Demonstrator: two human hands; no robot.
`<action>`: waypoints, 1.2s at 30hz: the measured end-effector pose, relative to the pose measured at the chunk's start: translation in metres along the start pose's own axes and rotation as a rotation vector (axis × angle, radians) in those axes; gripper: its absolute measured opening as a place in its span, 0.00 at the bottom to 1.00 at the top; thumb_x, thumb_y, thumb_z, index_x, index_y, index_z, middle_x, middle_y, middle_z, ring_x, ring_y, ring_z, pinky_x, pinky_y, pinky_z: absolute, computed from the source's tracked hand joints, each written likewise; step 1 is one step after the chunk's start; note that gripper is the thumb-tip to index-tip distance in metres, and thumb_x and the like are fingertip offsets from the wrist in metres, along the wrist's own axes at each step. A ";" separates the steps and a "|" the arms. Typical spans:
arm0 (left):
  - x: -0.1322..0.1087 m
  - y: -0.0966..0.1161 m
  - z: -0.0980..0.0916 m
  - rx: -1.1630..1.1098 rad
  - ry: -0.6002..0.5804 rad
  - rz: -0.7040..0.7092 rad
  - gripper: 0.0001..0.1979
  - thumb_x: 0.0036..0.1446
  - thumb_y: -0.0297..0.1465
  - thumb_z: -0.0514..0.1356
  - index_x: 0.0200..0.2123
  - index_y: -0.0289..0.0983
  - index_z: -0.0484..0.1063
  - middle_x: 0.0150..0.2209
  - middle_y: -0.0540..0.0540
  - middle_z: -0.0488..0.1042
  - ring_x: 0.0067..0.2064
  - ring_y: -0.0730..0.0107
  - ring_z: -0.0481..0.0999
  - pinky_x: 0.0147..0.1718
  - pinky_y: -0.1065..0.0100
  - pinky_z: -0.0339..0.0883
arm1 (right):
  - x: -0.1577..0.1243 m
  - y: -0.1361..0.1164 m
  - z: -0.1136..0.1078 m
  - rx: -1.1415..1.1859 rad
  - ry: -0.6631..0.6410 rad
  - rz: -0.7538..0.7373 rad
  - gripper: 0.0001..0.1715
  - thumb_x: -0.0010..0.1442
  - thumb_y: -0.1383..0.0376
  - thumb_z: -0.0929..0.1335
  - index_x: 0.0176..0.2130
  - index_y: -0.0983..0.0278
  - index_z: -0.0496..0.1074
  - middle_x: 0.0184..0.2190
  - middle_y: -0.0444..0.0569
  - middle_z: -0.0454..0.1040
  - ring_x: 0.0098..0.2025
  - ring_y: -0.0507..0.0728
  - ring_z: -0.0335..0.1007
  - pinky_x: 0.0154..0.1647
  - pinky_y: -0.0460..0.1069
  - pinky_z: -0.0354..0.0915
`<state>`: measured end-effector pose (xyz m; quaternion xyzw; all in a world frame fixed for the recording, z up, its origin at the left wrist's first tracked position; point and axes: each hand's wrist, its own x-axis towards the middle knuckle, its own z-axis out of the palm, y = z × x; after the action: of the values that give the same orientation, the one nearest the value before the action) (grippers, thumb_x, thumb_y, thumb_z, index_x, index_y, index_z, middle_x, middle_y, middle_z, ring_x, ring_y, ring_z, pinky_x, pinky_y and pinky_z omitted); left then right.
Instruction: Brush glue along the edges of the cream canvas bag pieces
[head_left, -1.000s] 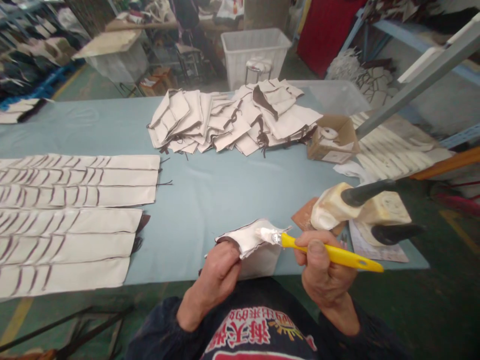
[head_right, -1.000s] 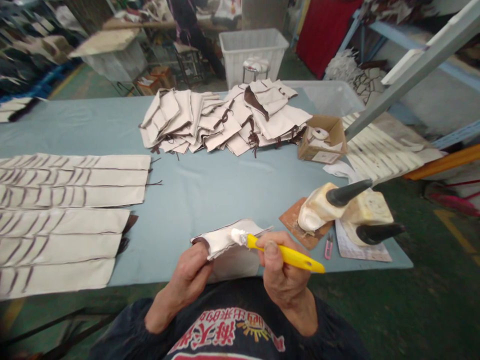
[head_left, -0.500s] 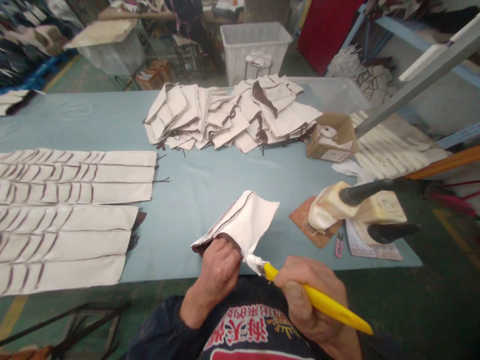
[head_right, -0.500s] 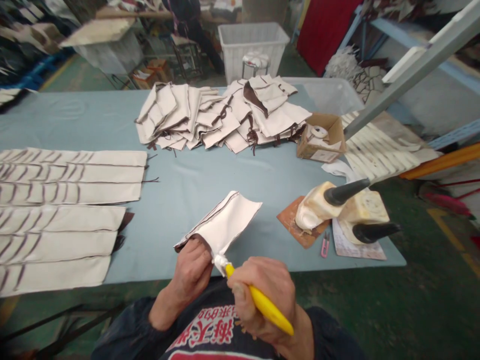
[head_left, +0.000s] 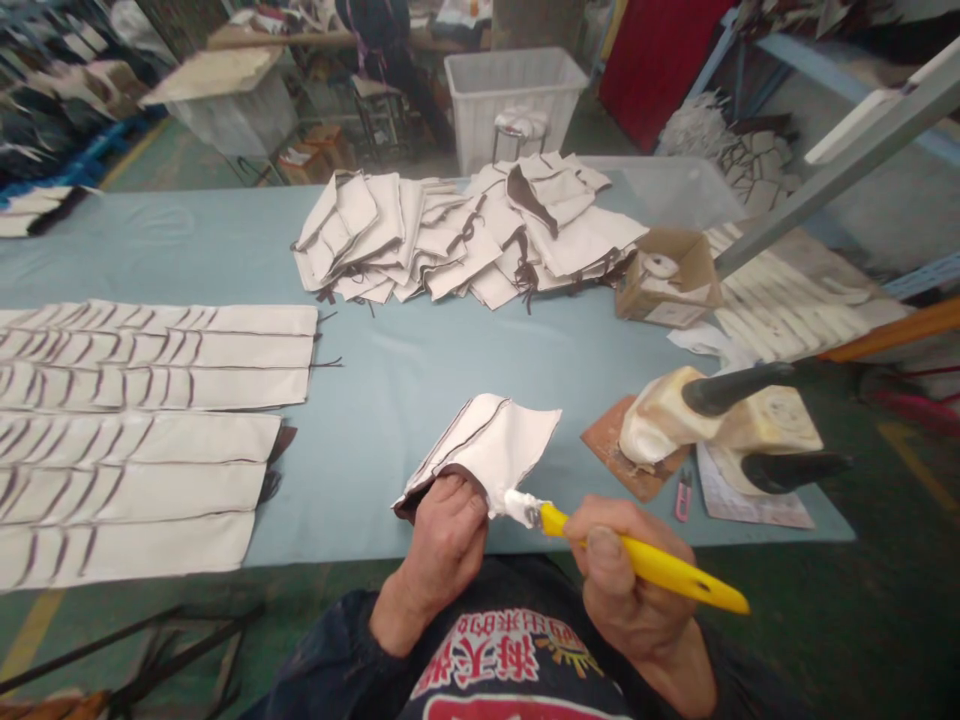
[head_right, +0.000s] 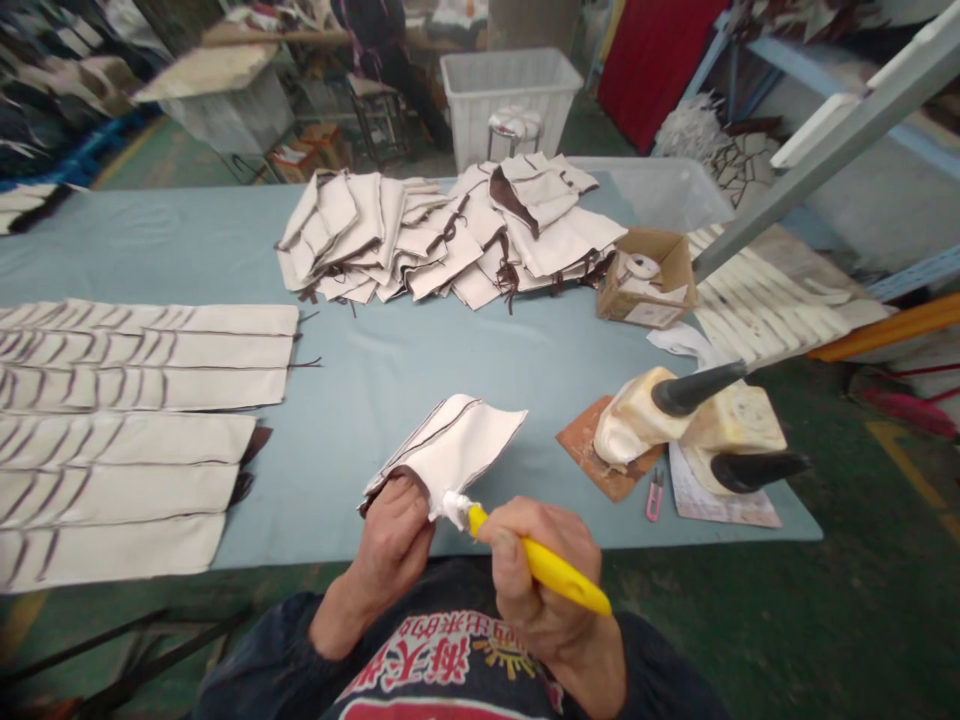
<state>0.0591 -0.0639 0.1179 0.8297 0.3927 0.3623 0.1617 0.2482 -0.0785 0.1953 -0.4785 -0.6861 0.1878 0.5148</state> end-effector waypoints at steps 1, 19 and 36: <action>0.001 0.001 0.000 -0.014 0.005 -0.003 0.12 0.62 0.17 0.51 0.38 0.38 0.70 0.34 0.41 0.78 0.39 0.58 0.73 0.41 0.59 0.67 | 0.001 0.001 0.000 0.007 0.007 0.000 0.12 0.70 0.69 0.61 0.34 0.59 0.68 0.21 0.39 0.73 0.17 0.49 0.65 0.19 0.46 0.60; 0.004 0.009 -0.002 -0.385 0.002 -0.567 0.15 0.61 0.26 0.53 0.22 0.39 0.56 0.21 0.55 0.56 0.25 0.75 0.57 0.26 0.70 0.51 | 0.002 0.027 0.015 0.348 0.193 0.444 0.22 0.73 0.55 0.64 0.30 0.62 0.71 0.17 0.37 0.61 0.15 0.48 0.57 0.14 0.42 0.56; -0.010 0.009 0.002 -0.296 0.003 -0.448 0.14 0.59 0.22 0.51 0.22 0.40 0.55 0.22 0.55 0.57 0.26 0.75 0.58 0.27 0.68 0.51 | 0.005 0.034 0.012 0.279 0.004 0.531 0.25 0.73 0.52 0.63 0.29 0.63 0.71 0.16 0.38 0.61 0.17 0.50 0.58 0.17 0.44 0.57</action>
<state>0.0607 -0.0773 0.1166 0.6890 0.5094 0.3724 0.3565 0.2534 -0.0549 0.1677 -0.5661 -0.5037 0.4074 0.5096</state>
